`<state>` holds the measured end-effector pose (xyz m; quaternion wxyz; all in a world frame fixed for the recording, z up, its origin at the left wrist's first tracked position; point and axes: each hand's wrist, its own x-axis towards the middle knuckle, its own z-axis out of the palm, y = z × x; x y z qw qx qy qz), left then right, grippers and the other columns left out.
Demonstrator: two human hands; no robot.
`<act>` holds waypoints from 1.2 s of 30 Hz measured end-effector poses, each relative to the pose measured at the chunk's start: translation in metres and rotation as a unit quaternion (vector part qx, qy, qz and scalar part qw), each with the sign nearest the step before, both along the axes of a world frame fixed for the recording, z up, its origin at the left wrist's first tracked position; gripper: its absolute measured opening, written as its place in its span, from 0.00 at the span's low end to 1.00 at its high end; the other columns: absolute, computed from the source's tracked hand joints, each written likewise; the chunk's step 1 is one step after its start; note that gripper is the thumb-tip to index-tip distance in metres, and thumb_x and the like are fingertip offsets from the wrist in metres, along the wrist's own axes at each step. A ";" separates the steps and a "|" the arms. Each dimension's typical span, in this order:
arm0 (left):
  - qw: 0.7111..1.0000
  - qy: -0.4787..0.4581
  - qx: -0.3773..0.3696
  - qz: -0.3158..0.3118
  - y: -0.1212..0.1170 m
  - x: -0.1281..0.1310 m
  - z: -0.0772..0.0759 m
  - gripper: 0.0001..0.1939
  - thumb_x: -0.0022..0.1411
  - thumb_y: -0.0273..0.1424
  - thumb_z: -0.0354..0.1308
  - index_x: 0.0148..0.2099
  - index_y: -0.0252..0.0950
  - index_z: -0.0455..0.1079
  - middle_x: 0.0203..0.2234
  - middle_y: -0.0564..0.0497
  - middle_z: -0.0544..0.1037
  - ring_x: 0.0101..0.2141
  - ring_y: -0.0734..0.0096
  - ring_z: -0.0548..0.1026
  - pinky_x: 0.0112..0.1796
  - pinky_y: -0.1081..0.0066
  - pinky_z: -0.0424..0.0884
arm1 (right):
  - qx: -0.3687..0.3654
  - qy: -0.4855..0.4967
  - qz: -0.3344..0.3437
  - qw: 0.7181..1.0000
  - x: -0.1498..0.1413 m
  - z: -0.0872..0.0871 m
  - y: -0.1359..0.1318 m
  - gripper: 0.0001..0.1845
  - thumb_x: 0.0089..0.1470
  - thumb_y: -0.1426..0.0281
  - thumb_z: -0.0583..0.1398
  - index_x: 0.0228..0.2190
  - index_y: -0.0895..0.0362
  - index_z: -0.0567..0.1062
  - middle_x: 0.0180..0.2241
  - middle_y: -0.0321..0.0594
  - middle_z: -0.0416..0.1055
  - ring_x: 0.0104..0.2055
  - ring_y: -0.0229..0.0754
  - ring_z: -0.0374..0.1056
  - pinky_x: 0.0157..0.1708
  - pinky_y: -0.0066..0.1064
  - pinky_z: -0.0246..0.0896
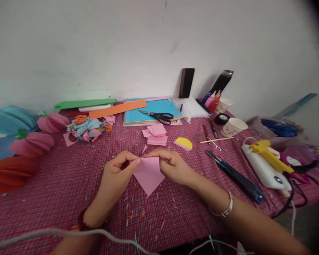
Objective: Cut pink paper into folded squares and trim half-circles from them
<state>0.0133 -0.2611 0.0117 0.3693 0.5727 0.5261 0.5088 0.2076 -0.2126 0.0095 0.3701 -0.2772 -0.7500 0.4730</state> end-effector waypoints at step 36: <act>0.940 0.334 -0.054 -0.032 0.012 -0.006 -0.025 0.20 0.53 0.24 0.55 0.50 0.35 0.69 0.43 0.45 0.72 0.44 0.59 0.72 0.42 0.61 0.69 | 0.277 -0.390 -0.113 0.871 -0.004 -0.028 0.079 0.29 0.63 0.61 0.54 0.62 0.58 0.61 0.64 0.49 0.57 0.66 0.54 0.51 0.64 0.53 0.42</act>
